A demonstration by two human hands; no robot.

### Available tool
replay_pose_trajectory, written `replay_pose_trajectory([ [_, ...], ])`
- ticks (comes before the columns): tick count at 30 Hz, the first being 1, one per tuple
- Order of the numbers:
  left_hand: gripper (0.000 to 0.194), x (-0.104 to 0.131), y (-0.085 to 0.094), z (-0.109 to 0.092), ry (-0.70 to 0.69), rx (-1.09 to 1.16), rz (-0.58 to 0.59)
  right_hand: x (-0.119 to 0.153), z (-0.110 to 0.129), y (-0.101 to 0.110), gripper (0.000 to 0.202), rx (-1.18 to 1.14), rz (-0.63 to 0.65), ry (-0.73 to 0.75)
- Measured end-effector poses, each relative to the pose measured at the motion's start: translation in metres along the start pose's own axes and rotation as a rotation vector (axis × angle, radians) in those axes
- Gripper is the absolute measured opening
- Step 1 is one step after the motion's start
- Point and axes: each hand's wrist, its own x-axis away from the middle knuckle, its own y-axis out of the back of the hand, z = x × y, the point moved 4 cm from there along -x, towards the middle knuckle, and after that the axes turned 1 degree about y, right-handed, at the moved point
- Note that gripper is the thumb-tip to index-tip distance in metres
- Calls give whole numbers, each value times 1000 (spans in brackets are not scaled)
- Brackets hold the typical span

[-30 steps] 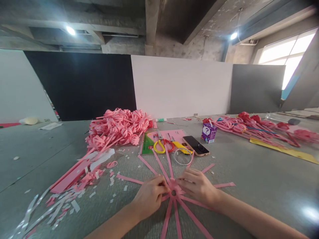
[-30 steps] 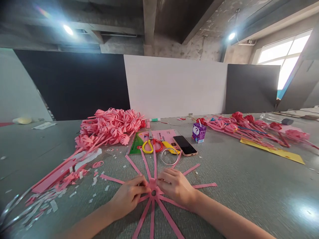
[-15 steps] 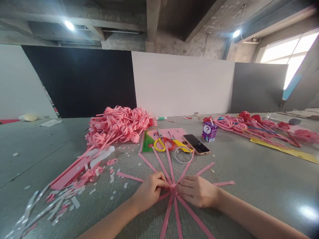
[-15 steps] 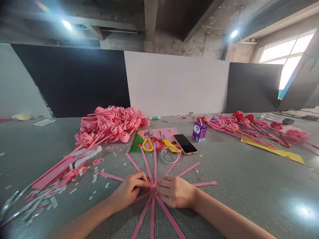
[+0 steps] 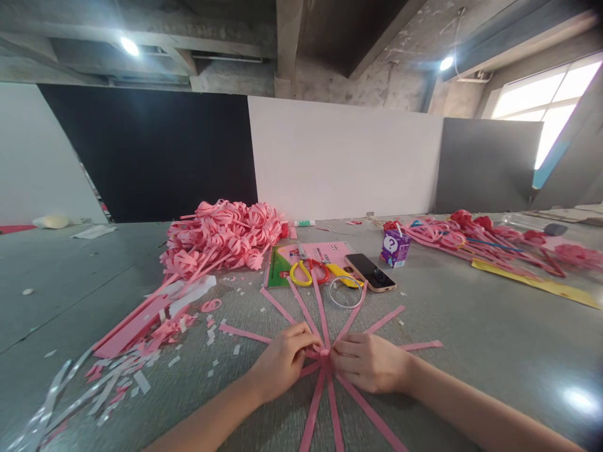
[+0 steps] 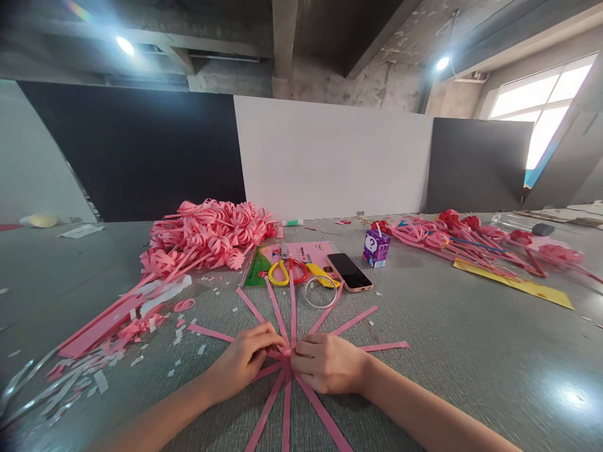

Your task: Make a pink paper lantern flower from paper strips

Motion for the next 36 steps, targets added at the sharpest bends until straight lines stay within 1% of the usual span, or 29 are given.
replay_pose_trajectory([
  [5, 31, 4, -7, -2, -139, -208, 40, -2, -2, -1, 21, -31, 40, -15],
  [7, 27, 5, -9, -2, -170, -268, 28, -4, -3, 1, 23, -47, 54, -18],
  [10, 25, 5, -11, -3, -231, -343, 24, -8, -6, 9, 24, -78, 82, -47],
  [14, 26, 6, -12, -8, -338, -447, 55, -10, -15, 18, 25, -148, 150, -161],
  [17, 26, 8, -11, -14, -403, -511, 76, -6, -22, 15, 23, -276, 171, -253],
  [19, 27, 9, -10, -18, -420, -536, 101, -1, -26, 10, 23, -423, 134, -331],
  [20, 28, 9, -10, -20, -420, -542, 116, 1, -29, 8, 26, -507, 93, -391],
  [22, 28, 9, -9, -21, -407, -548, 133, 8, -34, 2, 33, -651, -23, -541],
  [24, 25, 8, -8, -21, -384, -546, 146, 16, -41, -1, 36, -700, -150, -712],
  [26, 20, 7, -8, -20, -366, -520, 153, 23, -45, -3, 33, -634, -241, -860],
  [27, 19, 6, -8, -19, -366, -496, 158, 25, -47, -4, 30, -567, -261, -915],
  [29, 22, 5, -7, -20, -380, -434, 175, 27, -47, -6, 25, -405, -255, -981],
  [31, 27, 5, -5, -21, -384, -374, 207, 26, -46, -7, 23, -263, -212, -989],
  [33, 34, 5, -2, -21, -371, -338, 254, 25, -43, -8, 23, -180, -177, -968],
  [36, 58, 7, 4, -21, -337, -328, 316, 25, -42, -7, 22, -136, -176, -955],
])
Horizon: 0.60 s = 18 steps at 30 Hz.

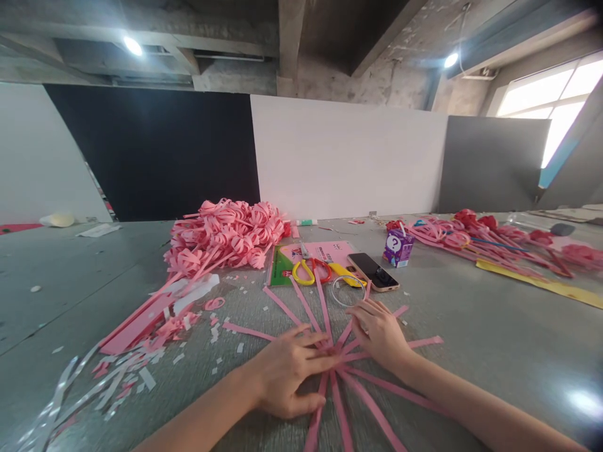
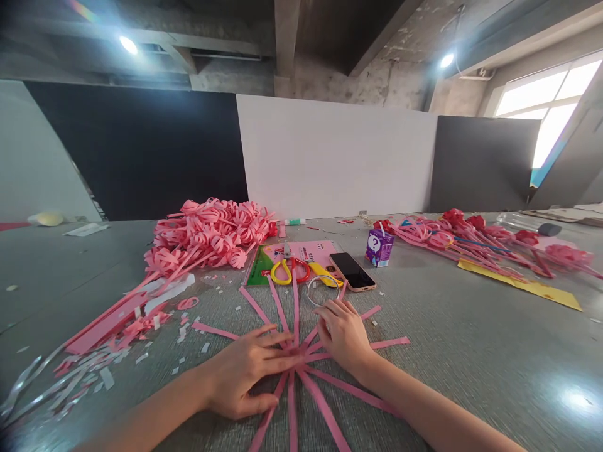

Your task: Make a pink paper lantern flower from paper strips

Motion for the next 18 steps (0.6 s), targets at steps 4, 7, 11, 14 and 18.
replay_pose_trajectory([
  [4, 64, 3, 3, 0, -2, 29, 45, 0, -1, 0, 22, -9, 11, -11],
  [7, 53, 3, 5, 0, -3, 51, -8, 0, -1, -2, 22, -24, 31, -4],
  [11, 54, 2, 5, 2, -26, 80, 19, -1, -1, -2, 22, -43, 19, 2],
  [14, 59, 3, 6, 4, -16, 102, 73, -1, -1, -2, 21, -54, 21, -1],
  [18, 55, 3, 8, 3, -16, 143, 76, 0, -1, -3, 21, -50, 36, 3],
])
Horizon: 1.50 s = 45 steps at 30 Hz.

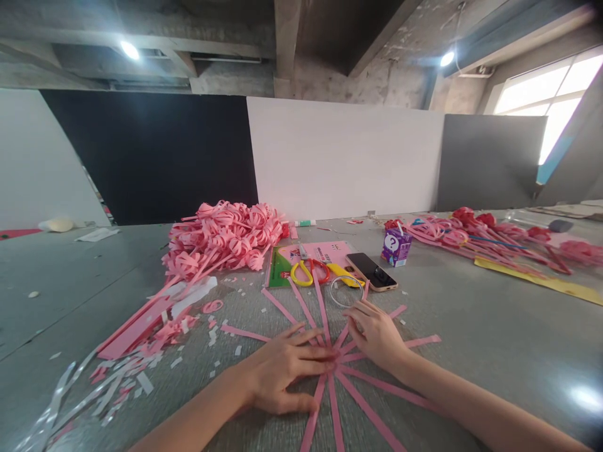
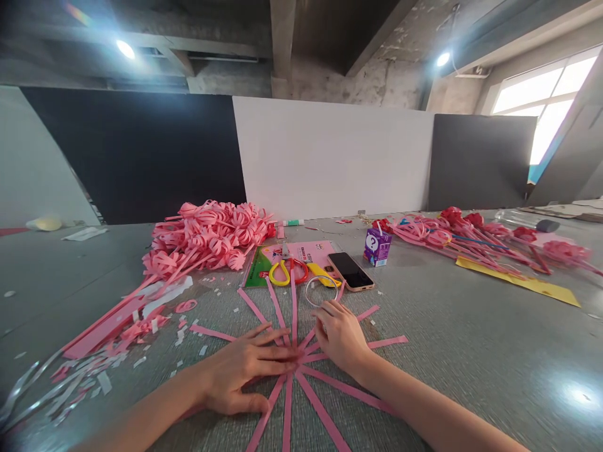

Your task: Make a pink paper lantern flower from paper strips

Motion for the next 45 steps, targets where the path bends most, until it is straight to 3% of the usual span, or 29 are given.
replay_pose_trajectory([
  [5, 57, -1, -3, -4, 0, -28, 0, 0, 0, -1, 21, -4, -2, 15],
  [11, 72, 3, -8, 4, -11, -27, -35, 0, 0, -2, 21, 2, 0, 18],
  [15, 65, 5, -6, 8, -12, 24, -82, -1, -1, -2, 21, -8, 22, 7],
  [22, 52, 1, 0, -2, -16, -4, -41, 0, 0, 0, 22, -19, 30, 17],
  [38, 55, 4, -2, 0, 21, -42, -158, -1, -1, -2, 22, -21, 60, 4],
  [45, 44, 2, -2, 2, 63, -37, -227, -1, 0, -2, 22, -27, 62, 4],
])
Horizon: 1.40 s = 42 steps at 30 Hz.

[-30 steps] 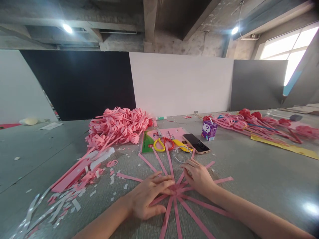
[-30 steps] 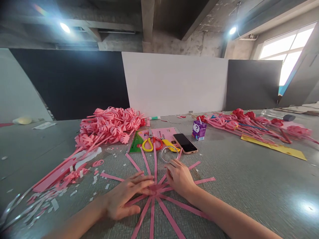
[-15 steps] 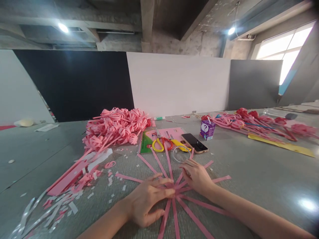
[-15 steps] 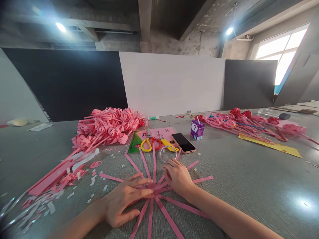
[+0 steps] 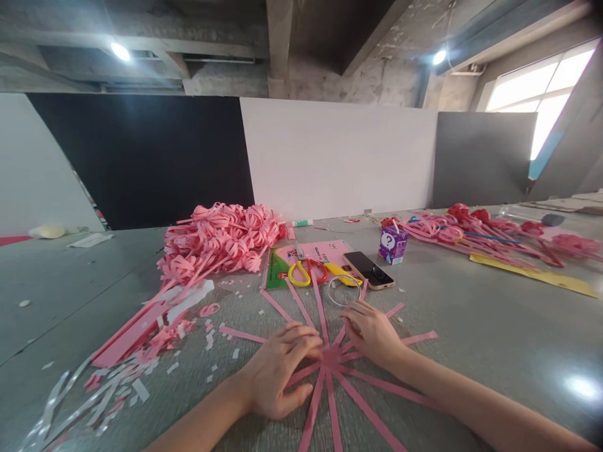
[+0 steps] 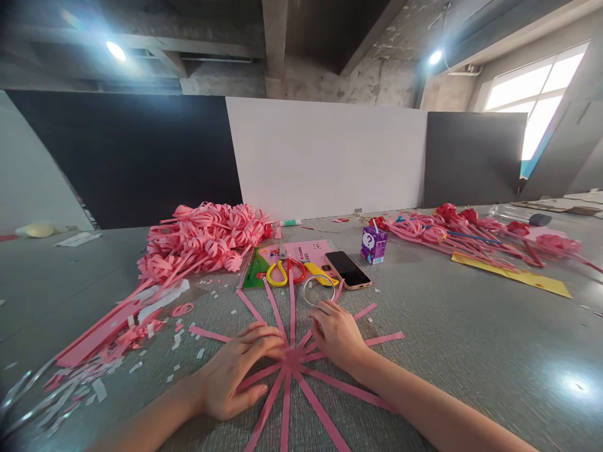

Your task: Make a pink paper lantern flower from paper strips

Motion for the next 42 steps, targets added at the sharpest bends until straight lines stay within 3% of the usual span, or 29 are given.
replay_pose_trajectory([
  [7, 48, -3, 1, -1, 44, 7, 13, -1, 2, 2, 22, -9, 11, 11],
  [13, 73, -3, -5, 2, 22, 18, 111, 0, 1, 1, 20, -10, 29, -2],
  [21, 81, -1, -8, 2, 0, -14, 173, 0, 1, 0, 20, -16, 38, 4],
  [27, 70, -2, -5, -4, -31, -62, 210, 0, 0, -1, 21, -20, 13, 19],
  [33, 71, -2, -4, -5, -41, -63, 234, -1, 1, -1, 20, -13, 14, 2],
  [42, 58, 0, -1, -5, -76, -7, 146, 0, -1, -3, 21, -15, 21, 1],
])
